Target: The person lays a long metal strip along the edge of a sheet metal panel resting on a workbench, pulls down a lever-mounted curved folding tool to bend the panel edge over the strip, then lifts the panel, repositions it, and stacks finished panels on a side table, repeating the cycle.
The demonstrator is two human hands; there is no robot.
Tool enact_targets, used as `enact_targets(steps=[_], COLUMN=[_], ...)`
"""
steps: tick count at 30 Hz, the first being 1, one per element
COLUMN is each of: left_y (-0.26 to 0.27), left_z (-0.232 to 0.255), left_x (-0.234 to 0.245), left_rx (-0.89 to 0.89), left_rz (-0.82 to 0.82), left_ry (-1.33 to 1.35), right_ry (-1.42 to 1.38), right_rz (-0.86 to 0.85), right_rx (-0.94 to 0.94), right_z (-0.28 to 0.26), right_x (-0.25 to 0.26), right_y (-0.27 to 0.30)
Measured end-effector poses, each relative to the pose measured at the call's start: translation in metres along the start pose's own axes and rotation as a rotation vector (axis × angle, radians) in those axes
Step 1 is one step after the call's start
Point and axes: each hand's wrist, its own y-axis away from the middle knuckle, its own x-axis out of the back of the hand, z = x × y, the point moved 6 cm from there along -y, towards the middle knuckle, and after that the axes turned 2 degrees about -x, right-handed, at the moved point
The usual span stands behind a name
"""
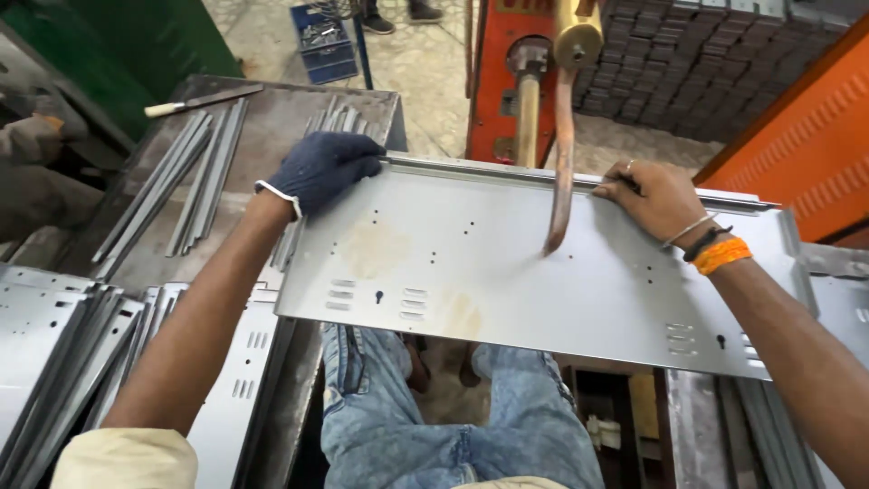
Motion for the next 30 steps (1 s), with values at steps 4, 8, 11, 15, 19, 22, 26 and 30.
enact_targets(steps=[4, 8, 11, 15, 19, 22, 26, 30], left_y=[0.001, 0.002, 0.006, 0.007, 0.009, 0.007, 0.005, 0.001], left_z=[-0.021, -0.020, -0.017, -0.014, -0.007, 0.005, 0.022, 0.015], left_x=[-0.014, -0.012, -0.010, -0.008, -0.005, -0.002, 0.006, -0.002], left_rx=[0.085, 0.060, 0.070, -0.002, -0.015, 0.114, 0.093, 0.032], left_rz=[0.016, 0.069, 0.090, 0.137, 0.139, 0.058, 0.057, 0.039], left_ry=[0.106, 0.301, 0.294, 0.464, 0.324, 0.499, 0.202, -0.082], right_ry=[-0.023, 0.009, -0.011, -0.055, -0.079, -0.092, -0.117, -0.168], right_rz=[-0.068, -0.047, -0.006, -0.006, -0.022, -0.040, -0.043, -0.047], right_rx=[-0.068, -0.063, 0.000, 0.031, -0.002, -0.031, -0.017, 0.002], right_z=[-0.011, -0.022, -0.020, -0.030, -0.027, -0.022, -0.018, -0.022], right_x=[0.004, 0.006, -0.001, -0.002, -0.003, -0.003, -0.002, 0.001], right_y=[-0.006, -0.008, -0.012, -0.015, -0.019, -0.021, -0.021, -0.023])
